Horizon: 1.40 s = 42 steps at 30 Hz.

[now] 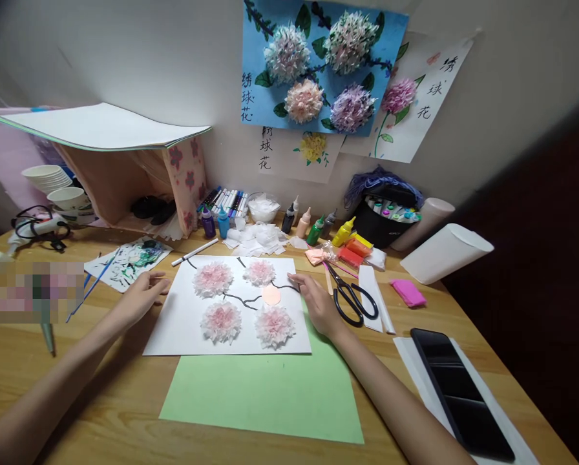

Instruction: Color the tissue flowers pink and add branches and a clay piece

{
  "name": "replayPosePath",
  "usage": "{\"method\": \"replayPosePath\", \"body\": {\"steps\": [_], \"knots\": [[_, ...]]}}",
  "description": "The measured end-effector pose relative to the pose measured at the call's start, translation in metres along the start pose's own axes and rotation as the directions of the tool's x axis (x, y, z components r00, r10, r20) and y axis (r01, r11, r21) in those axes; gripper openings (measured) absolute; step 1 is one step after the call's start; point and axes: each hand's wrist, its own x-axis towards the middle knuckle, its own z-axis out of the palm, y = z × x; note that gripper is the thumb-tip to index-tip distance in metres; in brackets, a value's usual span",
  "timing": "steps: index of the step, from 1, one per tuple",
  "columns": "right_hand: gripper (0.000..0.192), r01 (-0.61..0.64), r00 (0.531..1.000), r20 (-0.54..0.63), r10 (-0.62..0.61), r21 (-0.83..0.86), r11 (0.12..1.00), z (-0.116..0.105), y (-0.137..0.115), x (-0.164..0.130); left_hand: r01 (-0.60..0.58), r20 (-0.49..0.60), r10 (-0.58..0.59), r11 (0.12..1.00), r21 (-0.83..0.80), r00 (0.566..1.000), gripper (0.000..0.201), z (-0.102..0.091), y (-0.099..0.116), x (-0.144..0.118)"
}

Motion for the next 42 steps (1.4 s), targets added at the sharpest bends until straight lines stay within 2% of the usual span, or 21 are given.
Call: {"method": "replayPosePath", "body": {"steps": [2, 5, 8, 11, 14, 16, 18, 22, 25, 30, 32, 34, 39, 42], "knots": [[0.04, -0.035, 0.999, 0.008, 0.035, 0.005, 0.999, 0.001, 0.0, 0.001, 0.053, 0.052, -0.049, 0.994, -0.095, 0.997, 0.049, 0.001, 0.002, -0.003], [0.039, -0.066, 0.998, 0.0, 0.066, 0.016, 0.998, 0.0, -0.002, 0.003, 0.06, 0.18, -0.032, 0.986, -0.154, 0.983, 0.047, 0.002, 0.007, -0.009], [0.034, -0.108, 0.992, -0.067, 0.109, 0.03, 0.994, -0.001, 0.001, 0.006, 0.075, 0.349, -0.008, 0.981, -0.179, 0.937, 0.044, 0.002, 0.01, -0.014], [0.033, -0.16, 0.972, -0.151, 0.181, 0.142, 0.977, -0.001, 0.012, 0.01, 0.105, 0.402, -0.003, 0.967, -0.232, 0.916, 0.045, 0.001, 0.013, -0.016], [0.042, -0.196, 0.948, -0.193, 0.252, 0.271, 0.943, -0.003, 0.021, 0.015, 0.074, 0.373, 0.046, 0.95, -0.302, 0.927, 0.048, -0.001, 0.013, -0.013], [0.049, -0.22, 0.94, -0.176, 0.292, 0.34, 0.914, -0.005, 0.02, 0.017, 0.053, 0.346, 0.064, 0.947, -0.318, 0.936, 0.05, -0.002, 0.011, -0.007], [0.05, -0.26, 0.942, -0.103, 0.32, 0.378, 0.888, -0.008, 0.015, 0.018, 0.029, 0.331, 0.086, 0.944, -0.327, 0.94, 0.053, -0.005, 0.009, -0.002], [0.035, -0.308, 0.95, 0.058, 0.308, 0.356, 0.882, -0.01, 0.004, 0.014, -0.07, 0.297, 0.189, 0.927, -0.369, 0.936, 0.055, -0.009, 0.006, 0.003], [0.033, -0.335, 0.942, 0.155, 0.297, 0.41, 0.848, -0.009, 0.001, 0.011, -0.108, 0.262, 0.212, 0.926, -0.36, 0.942, 0.054, -0.01, 0.006, 0.005], [0.038, -0.451, 0.891, 0.288, 0.35, 0.487, 0.748, -0.012, -0.006, 0.002, -0.138, 0.167, 0.176, 0.966, -0.217, 0.97, 0.049, -0.011, 0.004, 0.009], [0.037, -0.51, 0.854, 0.377, 0.358, 0.47, 0.721, -0.013, -0.01, -0.002, -0.144, 0.182, 0.168, 0.98, -0.138, 0.969, 0.048, -0.01, 0.002, 0.01], [0.037, -0.537, 0.833, 0.419, 0.362, 0.451, 0.713, -0.012, -0.013, -0.006, -0.166, 0.203, 0.177, 0.984, -0.066, 0.963, 0.045, -0.01, -0.001, 0.01], [0.041, -0.538, 0.831, 0.389, 0.398, 0.381, 0.752, -0.002, -0.014, -0.007, -0.299, 0.087, 0.291, 0.947, 0.116, 0.953, 0.038, -0.006, -0.011, 0.014], [0.043, -0.521, 0.837, 0.357, 0.415, 0.29, 0.802, -0.001, -0.013, -0.009, -0.303, 0.055, 0.299, 0.913, 0.274, 0.953, 0.035, -0.005, -0.016, 0.021]]}}
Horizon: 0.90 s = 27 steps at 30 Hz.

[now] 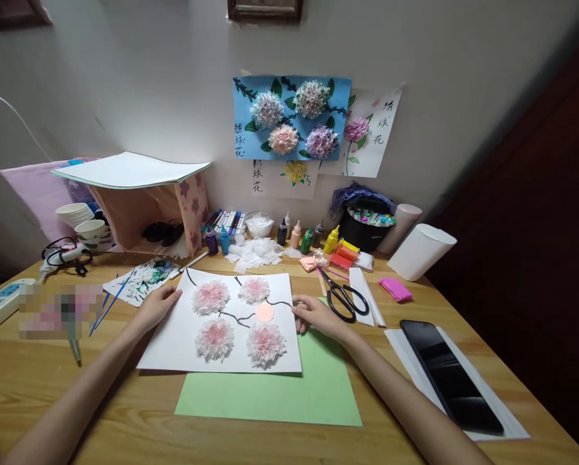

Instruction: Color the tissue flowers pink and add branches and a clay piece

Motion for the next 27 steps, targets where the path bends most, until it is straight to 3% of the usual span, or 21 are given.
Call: {"method": "replayPosePath", "body": {"steps": [2, 4, 6, 7, 8, 11, 14, 17, 18, 21, 27], "knots": [[0.038, 0.013, 0.997, -0.072, -0.024, -0.15, 0.989, -0.004, -0.002, -0.004, 0.01, 0.022, -0.011, 0.999, 0.05, 1.0, 0.035, 0.0, -0.004, 0.003], [0.03, 0.015, 0.963, -0.239, -0.125, -0.413, 0.91, -0.013, -0.006, -0.01, 0.012, 0.063, -0.017, 0.997, 0.07, 0.998, 0.035, -0.002, -0.005, 0.003], [0.026, -0.072, 0.859, -0.407, -0.312, -0.699, 0.711, -0.026, -0.01, -0.015, 0.036, 0.074, -0.046, 0.99, 0.134, 0.996, 0.036, -0.005, -0.002, -0.001], [0.025, -0.149, 0.798, -0.449, -0.401, -0.793, 0.591, -0.034, -0.012, -0.015, 0.065, 0.048, -0.075, 0.979, 0.195, 0.996, 0.037, -0.008, 0.002, -0.004], [0.025, -0.21, 0.768, -0.45, -0.456, -0.85, 0.484, -0.04, -0.013, -0.015, 0.088, 0.004, -0.093, 0.958, 0.274, 0.996, 0.039, -0.011, 0.008, -0.008], [0.026, -0.338, 0.779, -0.443, -0.443, -0.893, 0.298, -0.051, -0.014, -0.007, 0.085, -0.114, -0.036, 0.878, 0.472, 0.993, 0.043, -0.018, 0.035, -0.013], [0.031, -0.46, 0.781, -0.506, -0.366, -0.863, 0.21, -0.046, -0.015, 0.005, -0.201, 0.019, 0.216, 0.867, 0.455, 0.976, 0.035, -0.014, 0.071, 0.0], [0.032, -0.544, 0.767, -0.559, -0.314, -0.827, 0.144, -0.035, -0.019, 0.013, -0.485, 0.217, 0.434, 0.768, 0.418, 0.874, 0.028, 0.004, 0.105, 0.031], [0.032, -0.554, 0.768, -0.566, -0.298, -0.822, 0.133, -0.032, -0.021, 0.014, -0.516, 0.235, 0.462, 0.71, 0.479, 0.855, 0.026, 0.012, 0.114, 0.043], [0.03, -0.564, 0.779, -0.575, -0.251, -0.817, 0.12, -0.026, -0.026, 0.016, -0.527, 0.226, 0.489, 0.662, 0.532, 0.842, 0.024, 0.032, 0.13, 0.078], [0.028, -0.559, 0.805, -0.575, -0.148, -0.818, 0.138, -0.022, -0.041, 0.001, -0.581, 0.27, 0.534, 0.588, 0.562, 0.801, 0.016, 0.049, 0.13, 0.117]]}}
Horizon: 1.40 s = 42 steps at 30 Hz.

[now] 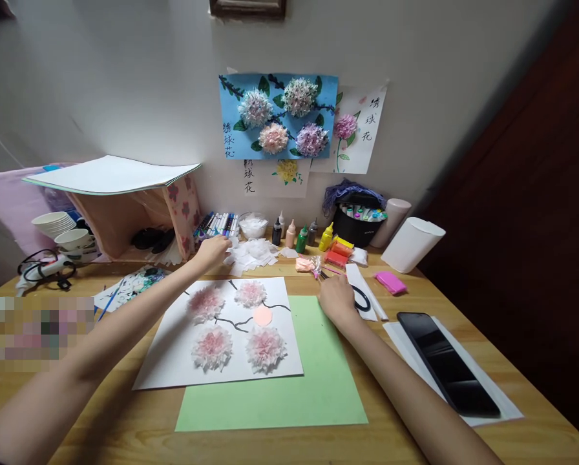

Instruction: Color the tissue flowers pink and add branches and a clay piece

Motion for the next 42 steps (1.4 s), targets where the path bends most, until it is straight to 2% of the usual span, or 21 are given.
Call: {"method": "replayPosePath", "body": {"steps": [6, 9, 12, 14, 17, 19, 20, 23, 25, 26, 27, 29, 30, 31, 32, 33, 34, 36, 38, 40, 42], "knots": [[0.031, -0.093, 0.993, 0.074, 0.089, 0.057, 0.994, -0.035, 0.019, -0.032, 0.01, -0.074, -0.013, 0.999, -0.042, 0.997, 0.024, 0.009, -0.002, -0.004], [0.032, -0.137, 0.99, 0.052, 0.134, 0.064, 0.988, -0.055, 0.024, -0.046, 0.039, -0.133, -0.049, 0.996, -0.082, 0.99, 0.022, 0.006, -0.003, -0.009], [0.027, -0.141, 0.986, -0.076, 0.148, 0.087, 0.986, -0.072, 0.021, -0.051, 0.054, -0.167, -0.072, 0.992, -0.11, 0.983, 0.023, 0.003, -0.005, -0.01], [0.023, -0.12, 0.972, -0.183, 0.149, 0.16, 0.98, -0.08, 0.016, -0.05, 0.036, -0.17, -0.055, 0.993, -0.112, 0.984, 0.021, 0.002, -0.007, -0.008], [0.017, 0.004, 0.94, -0.321, 0.115, 0.347, 0.938, -0.086, 0.007, -0.044, -0.015, -0.143, -0.001, 0.994, -0.108, 0.99, 0.012, 0.006, -0.008, -0.005], [0.016, 0.143, 0.915, -0.396, 0.078, 0.499, 0.855, -0.087, 0.0, -0.04, -0.03, -0.127, 0.015, 0.992, -0.119, 0.992, 0.01, 0.009, -0.008, -0.004], [0.017, 0.215, 0.903, -0.424, 0.065, 0.58, 0.786, -0.087, -0.003, -0.039, -0.029, -0.127, 0.012, 0.991, -0.13, 0.992, 0.012, 0.009, -0.008, -0.003], [0.021, 0.407, 0.868, -0.493, 0.061, 0.776, 0.482, -0.087, -0.012, -0.036, -0.003, -0.16, -0.025, 0.986, -0.169, 0.987, 0.019, 0.003, -0.006, -0.006], [0.022, 0.511, 0.818, -0.562, 0.124, 0.809, 0.29, -0.086, -0.015, -0.034, 0.023, -0.201, -0.073, 0.97, -0.241, 0.977, 0.019, -0.008, -0.002, -0.011], [0.022, 0.562, 0.773, -0.605, 0.193, 0.793, 0.234, -0.086, -0.017, -0.033, 0.032, -0.224, -0.103, 0.953, -0.302, 0.969, 0.021, -0.015, 0.001, -0.015], [0.022, 0.61, 0.714, -0.645, 0.273, 0.764, 0.21, -0.087, -0.018, -0.031, 0.04, -0.231, -0.164, 0.885, -0.464, 0.959, 0.021, -0.022, 0.005, -0.018], [0.025, 0.68, 0.575, -0.7, 0.424, 0.697, 0.229, -0.09, -0.02, -0.028, 0.014, -0.189, -0.232, 0.665, -0.746, 0.954, 0.024, -0.038, 0.017, -0.027], [0.026, 0.699, 0.521, -0.711, 0.472, 0.673, 0.241, -0.092, -0.021, -0.026, 0.011, -0.126, -0.221, 0.532, -0.847, 0.967, 0.028, -0.046, 0.024, -0.031], [0.027, 0.713, 0.5, -0.709, 0.497, 0.663, 0.229, -0.094, -0.022, -0.024, 0.028, -0.059, -0.195, 0.416, -0.909, 0.979, 0.032, -0.053, 0.032, -0.035], [0.026, 0.723, 0.513, -0.697, 0.501, 0.665, 0.185, -0.097, -0.022, -0.022, 0.059, 0.012, -0.139, 0.341, -0.938, 0.99, 0.034, -0.059, 0.039, -0.039], [0.025, 0.723, 0.557, -0.671, 0.489, 0.682, 0.112, -0.098, -0.023, -0.02, 0.081, 0.058, -0.088, 0.294, -0.952, 0.994, 0.034, -0.064, 0.046, -0.043], [0.024, 0.706, 0.624, -0.637, 0.453, 0.708, 0.021, -0.099, -0.023, -0.017, 0.092, 0.079, -0.058, 0.265, -0.96, 0.995, 0.034, -0.068, 0.053, -0.046], [0.024, 0.609, 0.779, -0.548, 0.305, 0.776, -0.162, -0.097, -0.024, -0.013, 0.104, 0.105, -0.008, 0.23, -0.968, 0.994, 0.031, -0.074, 0.064, -0.052], [0.027, 0.464, 0.886, -0.447, 0.126, 0.842, -0.275, -0.091, -0.027, -0.011, 0.111, 0.118, 0.031, 0.184, -0.977, 0.992, 0.028, -0.077, 0.073, -0.056], [0.029, 0.318, 0.935, -0.35, -0.053, 0.897, -0.306, -0.082, -0.033, -0.012, 0.116, 0.124, 0.061, 0.131, -0.985, 0.99, 0.026, -0.078, 0.08, -0.059], [0.029, 0.192, 0.941, -0.25, -0.23, 0.949, -0.249, -0.074, -0.042, -0.017, 0.113, 0.12, 0.065, 0.103, -0.988, 0.991, 0.024, -0.079, 0.084, -0.062]]}}
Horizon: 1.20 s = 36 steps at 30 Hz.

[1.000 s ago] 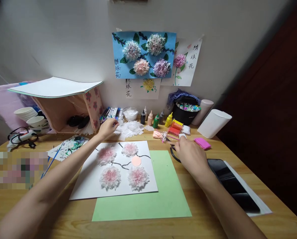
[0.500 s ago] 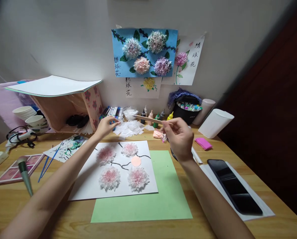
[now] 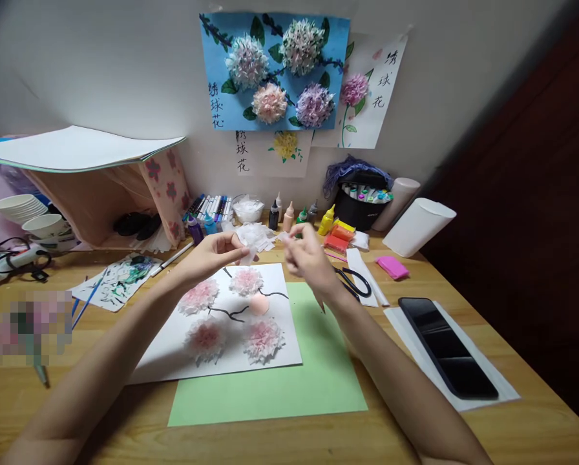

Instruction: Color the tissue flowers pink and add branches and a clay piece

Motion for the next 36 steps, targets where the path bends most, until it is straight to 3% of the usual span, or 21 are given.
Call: {"method": "replayPosePath", "body": {"steps": [3, 7, 11, 15, 20, 24, 28, 32, 36], "knots": [[0.033, -0.102, 0.985, 0.131, 0.115, -0.097, 0.99, 0.014, 0.008, -0.007, -0.008, -0.017, 0.008, 1.0, 0.012, 1.0, 0.023, 0.004, 0.001, -0.003], [0.029, -0.036, 0.994, 0.096, 0.052, -0.166, 0.985, 0.024, 0.006, -0.011, -0.02, 0.017, 0.019, 1.0, 0.01, 1.0, 0.024, 0.008, 0.003, -0.006], [0.03, 0.009, 0.997, 0.076, 0.009, -0.232, 0.973, 0.021, 0.0, -0.012, 0.022, 0.048, -0.023, 1.0, 0.008, 0.999, 0.027, 0.008, 0.003, -0.007], [0.03, -0.032, 0.988, 0.133, 0.074, -0.298, 0.954, 0.014, -0.006, -0.012, 0.1, 0.1, -0.099, 0.995, 0.0, 0.99, 0.035, 0.002, -0.003, -0.007], [0.029, -0.066, 0.971, 0.191, 0.144, -0.366, 0.928, 0.004, -0.006, -0.012, 0.067, 0.233, -0.084, 0.994, 0.084, 0.969, 0.035, -0.003, -0.004, -0.007], [0.029, -0.133, 0.962, 0.177, 0.209, -0.366, 0.921, 0.004, 0.005, -0.017, 0.074, 0.219, -0.105, 0.987, 0.144, 0.97, 0.027, 0.002, -0.005, -0.008], [0.027, -0.257, 0.929, 0.159, 0.334, -0.372, 0.892, 0.005, 0.016, -0.019, 0.121, 0.177, -0.165, 0.965, 0.234, 0.97, 0.022, 0.01, -0.022, -0.004], [0.042, -0.344, 0.934, 0.021, 0.358, -0.225, 0.912, -0.005, 0.021, -0.01, 0.117, 0.174, -0.19, 0.926, 0.359, 0.966, 0.018, 0.018, -0.048, 0.003], [0.043, -0.202, 0.979, -0.016, 0.202, -0.174, 0.964, -0.015, 0.022, -0.003, 0.117, 0.095, -0.219, 0.782, 0.612, 0.971, 0.015, 0.025, -0.066, 0.007]]}}
